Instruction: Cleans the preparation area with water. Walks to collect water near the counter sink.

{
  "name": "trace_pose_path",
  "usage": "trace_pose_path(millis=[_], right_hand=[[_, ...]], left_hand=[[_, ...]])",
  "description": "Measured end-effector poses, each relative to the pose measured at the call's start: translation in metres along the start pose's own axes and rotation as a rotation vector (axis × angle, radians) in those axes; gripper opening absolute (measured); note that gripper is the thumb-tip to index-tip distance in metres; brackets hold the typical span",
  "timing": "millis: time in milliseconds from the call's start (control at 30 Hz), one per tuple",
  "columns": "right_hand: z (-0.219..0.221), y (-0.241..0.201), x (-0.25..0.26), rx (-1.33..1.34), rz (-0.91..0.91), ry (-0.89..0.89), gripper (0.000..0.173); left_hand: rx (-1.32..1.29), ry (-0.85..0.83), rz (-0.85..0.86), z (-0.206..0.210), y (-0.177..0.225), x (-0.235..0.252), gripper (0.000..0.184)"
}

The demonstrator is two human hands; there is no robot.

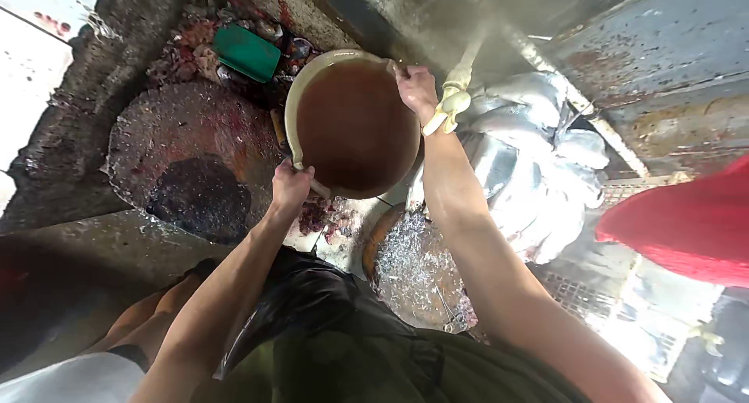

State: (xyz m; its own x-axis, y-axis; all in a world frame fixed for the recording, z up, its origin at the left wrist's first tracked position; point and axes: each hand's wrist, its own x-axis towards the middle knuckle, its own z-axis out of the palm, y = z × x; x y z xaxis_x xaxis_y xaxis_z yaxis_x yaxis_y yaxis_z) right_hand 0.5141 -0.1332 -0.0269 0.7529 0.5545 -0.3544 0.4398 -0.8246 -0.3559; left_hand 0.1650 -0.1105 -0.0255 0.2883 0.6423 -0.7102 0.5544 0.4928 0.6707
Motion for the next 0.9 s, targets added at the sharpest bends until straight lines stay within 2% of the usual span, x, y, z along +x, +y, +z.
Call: trace_pose_path(millis=[200, 367, 467, 600, 700, 800, 900], right_hand=[[-0.008, -0.017, -0.015, 0.158, -0.02, 0.116, 0.055], [0.01, 0.009, -0.041, 0.392, -0.048, 0.143, 0.055], [0.018, 0.011, -0.084, 0.522, 0.037, 0.2, 0.047], [0.019, 0.029, -0.138, 0.683, 0.107, 0.203, 0.056], [0.006, 0.041, -0.178, 0.575, 0.212, 0.272, 0.04], [0.008, 0.051, -0.221, 0.493, 0.239, 0.287, 0.045], [0.014, 0.057, -0.265, 0.594, 0.24, 0.339, 0.055]], left_hand=[[-0.054, -0.004, 0.039, -0.032, 0.018, -0.01, 0.032], [-0.114, -0.046, 0.025, -0.057, 0.016, -0.022, 0.034], [-0.086, -0.059, 0.014, -0.065, 0.004, -0.029, 0.033], [-0.027, -0.099, 0.011, -0.068, -0.024, -0.039, 0.032], [0.011, -0.138, 0.003, -0.07, -0.031, -0.06, 0.031], [0.06, -0.163, 0.019, -0.084, -0.04, -0.089, 0.027], [0.074, -0.157, 0.128, -0.092, -0.054, -0.104, 0.026]])
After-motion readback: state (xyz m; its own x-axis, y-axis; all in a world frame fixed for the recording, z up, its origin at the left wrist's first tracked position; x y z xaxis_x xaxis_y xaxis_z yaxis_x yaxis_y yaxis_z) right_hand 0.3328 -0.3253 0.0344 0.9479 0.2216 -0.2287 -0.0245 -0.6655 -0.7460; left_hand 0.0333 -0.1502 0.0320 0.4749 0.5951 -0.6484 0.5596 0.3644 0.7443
